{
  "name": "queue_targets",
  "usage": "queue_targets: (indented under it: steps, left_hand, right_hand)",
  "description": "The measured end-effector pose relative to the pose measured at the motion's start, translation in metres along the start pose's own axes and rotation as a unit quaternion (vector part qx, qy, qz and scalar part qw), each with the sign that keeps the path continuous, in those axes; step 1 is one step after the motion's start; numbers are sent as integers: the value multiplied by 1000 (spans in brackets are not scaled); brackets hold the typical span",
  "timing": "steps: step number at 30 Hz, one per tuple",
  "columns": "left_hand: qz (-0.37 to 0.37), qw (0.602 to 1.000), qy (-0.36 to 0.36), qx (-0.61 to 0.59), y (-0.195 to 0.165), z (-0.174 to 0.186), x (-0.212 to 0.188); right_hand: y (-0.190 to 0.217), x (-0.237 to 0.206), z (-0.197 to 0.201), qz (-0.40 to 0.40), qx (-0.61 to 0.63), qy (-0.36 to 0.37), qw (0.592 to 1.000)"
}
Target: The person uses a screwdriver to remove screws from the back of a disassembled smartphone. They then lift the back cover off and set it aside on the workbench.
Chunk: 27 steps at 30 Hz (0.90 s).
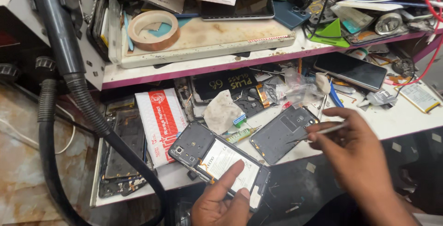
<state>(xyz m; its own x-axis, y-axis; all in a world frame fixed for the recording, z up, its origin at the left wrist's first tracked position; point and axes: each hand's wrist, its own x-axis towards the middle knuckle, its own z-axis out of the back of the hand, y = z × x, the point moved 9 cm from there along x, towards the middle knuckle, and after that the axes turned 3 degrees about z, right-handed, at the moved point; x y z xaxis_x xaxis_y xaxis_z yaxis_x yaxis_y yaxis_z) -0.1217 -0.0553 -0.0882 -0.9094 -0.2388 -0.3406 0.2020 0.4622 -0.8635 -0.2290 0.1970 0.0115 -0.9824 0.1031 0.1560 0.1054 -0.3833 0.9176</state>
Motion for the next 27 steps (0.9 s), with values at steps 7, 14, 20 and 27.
queue_targets:
  steps: [7,14,20,27]
  left_hand:
    - [-14,998,21,-65,10,1,1]
    - [-58,997,40,-29,0,-3,2]
    - [-60,998,27,-22,5,2,4]
    - [-60,997,45,35,36,12,23]
  right_hand:
    - [-2,-5,-25,-34,-23,48,998]
    - [-4,-1,-31,-28,-14,53,998]
    - [-4,7,-1,0,18,-31,999]
    - [-8,12,0,1,4,-31,1000]
